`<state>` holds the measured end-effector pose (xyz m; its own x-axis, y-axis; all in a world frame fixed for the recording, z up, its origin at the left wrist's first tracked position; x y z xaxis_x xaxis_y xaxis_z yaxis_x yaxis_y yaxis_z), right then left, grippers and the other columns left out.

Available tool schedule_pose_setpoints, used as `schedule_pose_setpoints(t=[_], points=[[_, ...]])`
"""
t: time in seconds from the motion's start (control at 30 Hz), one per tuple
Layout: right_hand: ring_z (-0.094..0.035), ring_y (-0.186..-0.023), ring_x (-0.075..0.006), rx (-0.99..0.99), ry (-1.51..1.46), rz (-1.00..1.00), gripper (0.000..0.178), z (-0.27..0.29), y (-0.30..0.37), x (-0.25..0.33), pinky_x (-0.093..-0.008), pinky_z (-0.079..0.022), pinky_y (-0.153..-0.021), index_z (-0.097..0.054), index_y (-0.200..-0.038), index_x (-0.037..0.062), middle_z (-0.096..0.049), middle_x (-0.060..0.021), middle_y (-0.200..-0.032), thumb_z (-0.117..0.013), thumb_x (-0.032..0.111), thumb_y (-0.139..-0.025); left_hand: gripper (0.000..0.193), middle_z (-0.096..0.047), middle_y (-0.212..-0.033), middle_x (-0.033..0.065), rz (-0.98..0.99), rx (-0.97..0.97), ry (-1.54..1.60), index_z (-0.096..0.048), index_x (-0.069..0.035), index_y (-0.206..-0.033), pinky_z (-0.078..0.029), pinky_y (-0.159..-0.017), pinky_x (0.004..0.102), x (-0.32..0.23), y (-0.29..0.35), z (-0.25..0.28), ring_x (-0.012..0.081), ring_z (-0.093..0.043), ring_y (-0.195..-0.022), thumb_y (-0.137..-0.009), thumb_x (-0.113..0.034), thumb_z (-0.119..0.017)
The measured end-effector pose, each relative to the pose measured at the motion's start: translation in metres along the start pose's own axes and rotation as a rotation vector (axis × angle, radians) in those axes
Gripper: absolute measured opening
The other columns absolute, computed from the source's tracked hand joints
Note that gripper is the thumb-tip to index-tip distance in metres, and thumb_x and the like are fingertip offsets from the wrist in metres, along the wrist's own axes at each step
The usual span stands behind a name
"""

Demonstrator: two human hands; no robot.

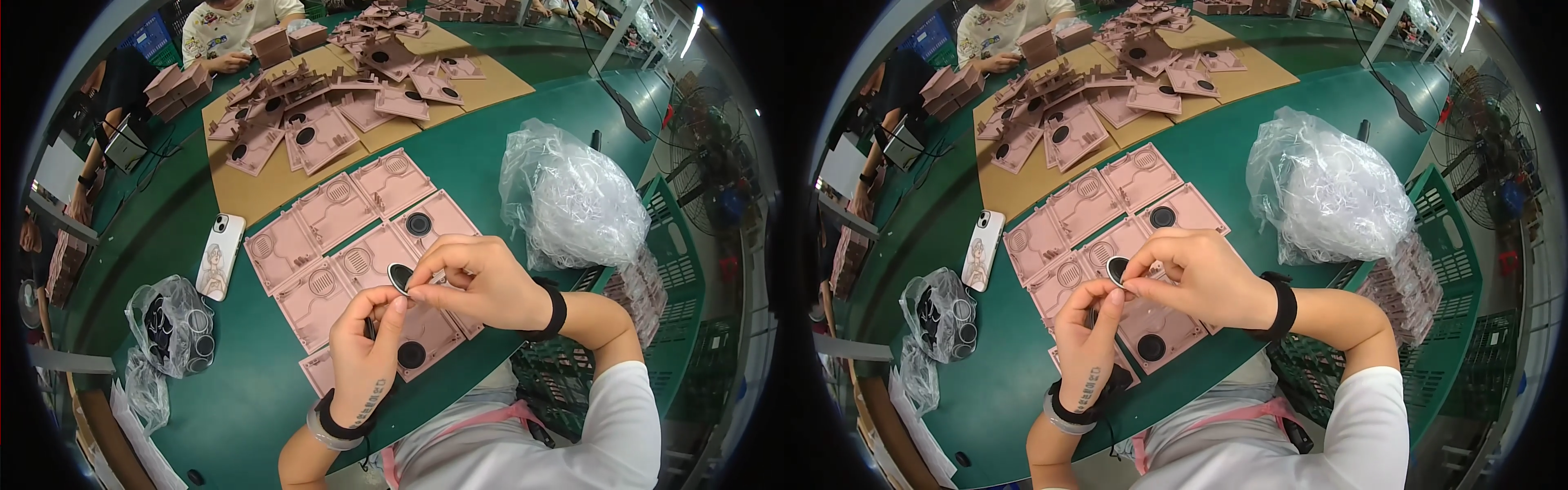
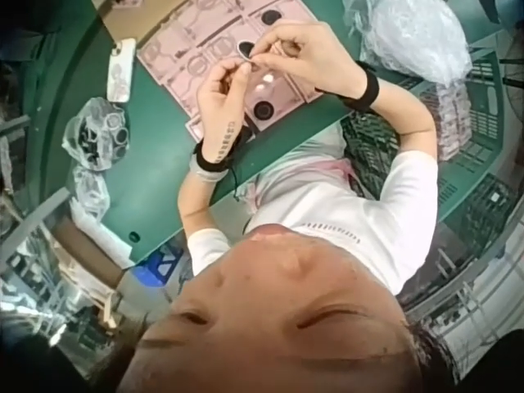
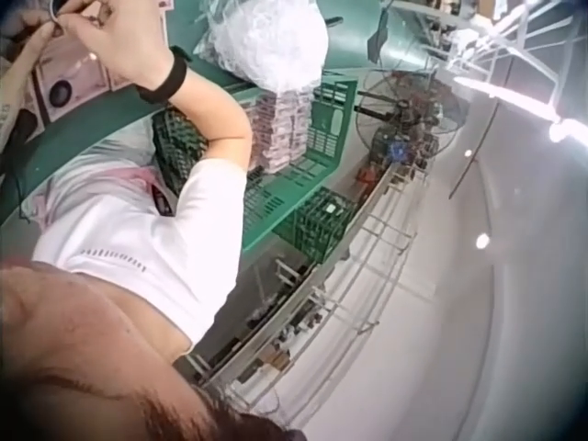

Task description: The person picks up speakers from a bag, peels off the adhesive backing, and presses them into the circular recesses of pink plastic panels. They repeat this process until all the panels on the table are filled.

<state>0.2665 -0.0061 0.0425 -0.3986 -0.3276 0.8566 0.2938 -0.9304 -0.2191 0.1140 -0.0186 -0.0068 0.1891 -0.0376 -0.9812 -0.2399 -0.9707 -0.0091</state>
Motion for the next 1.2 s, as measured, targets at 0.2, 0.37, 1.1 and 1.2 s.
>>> schedule_pose_setpoints(t=[0.2, 0.37, 1.1, 1.2], points=[[-0.033, -0.051, -0.0061, 0.003, -0.014, -0.004, 0.013, -0.0022, 0.0025, -0.0004, -0.0223, -0.030, -0.048, -0.068, -0.088, 0.0055, -0.059, 0.0005, -0.079, -0.075, 0.008, -0.077, 0.011, -0.060, -0.082, -0.0021, 0.026, -0.003, 0.009, -0.060, 0.002, -0.097, -0.036, -0.061, 0.0160, 0.0006, 0.0025, 0.0007, 0.0017, -0.044, -0.069, -0.093, -0.009, -0.060], [-0.033, -0.050, -0.0063, 0.003, -0.006, -0.003, 0.013, -0.0019, 0.0022, 0.0009, -0.0223, -0.030, -0.048, -0.068, -0.088, 0.0057, -0.059, 0.0008, -0.079, -0.075, 0.008, -0.077, 0.011, -0.056, -0.077, -0.0044, 0.002, -0.016, 0.010, -0.061, 0.002, -0.097, -0.033, -0.057, 0.0157, -0.0012, 0.0021, -0.0007, 0.0009, -0.039, -0.064, -0.092, -0.008, -0.061], [-0.036, -0.047, -0.0057, -0.036, 0.069, 0.126, 0.012, -0.0045, 0.0043, 0.0054, -0.0211, -0.031, -0.044, -0.068, -0.088, 0.0044, -0.065, -0.0018, -0.086, -0.073, 0.005, -0.077, 0.003, -0.044, -0.063, -0.0065, -0.122, -0.071, -0.205, -0.060, 0.000, -0.089, -0.027, -0.050, 0.0186, -0.0026, 0.0017, 0.0030, 0.0013, -0.033, -0.056, -0.088, -0.002, -0.061], [-0.036, -0.048, -0.0057, -0.036, 0.070, 0.126, 0.012, -0.0042, 0.0030, 0.0048, -0.0212, -0.031, -0.044, -0.068, -0.088, 0.0044, -0.065, -0.0019, -0.086, -0.073, 0.005, -0.077, 0.003, -0.044, -0.063, -0.0060, -0.113, -0.072, -0.194, -0.060, 0.000, -0.090, -0.028, -0.050, 0.0189, -0.0038, 0.0014, 0.0028, 0.0016, -0.034, -0.056, -0.088, -0.002, -0.061]])
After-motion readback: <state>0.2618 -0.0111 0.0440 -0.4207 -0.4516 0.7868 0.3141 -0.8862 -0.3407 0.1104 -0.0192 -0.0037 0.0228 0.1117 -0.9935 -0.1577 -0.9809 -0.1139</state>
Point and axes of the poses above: each hand's wrist, its own y-axis away from the middle knuckle, its own z-axis out of the back of the hand, x = y × z, the point moved 6 cm from there along -y, towards the middle knuckle
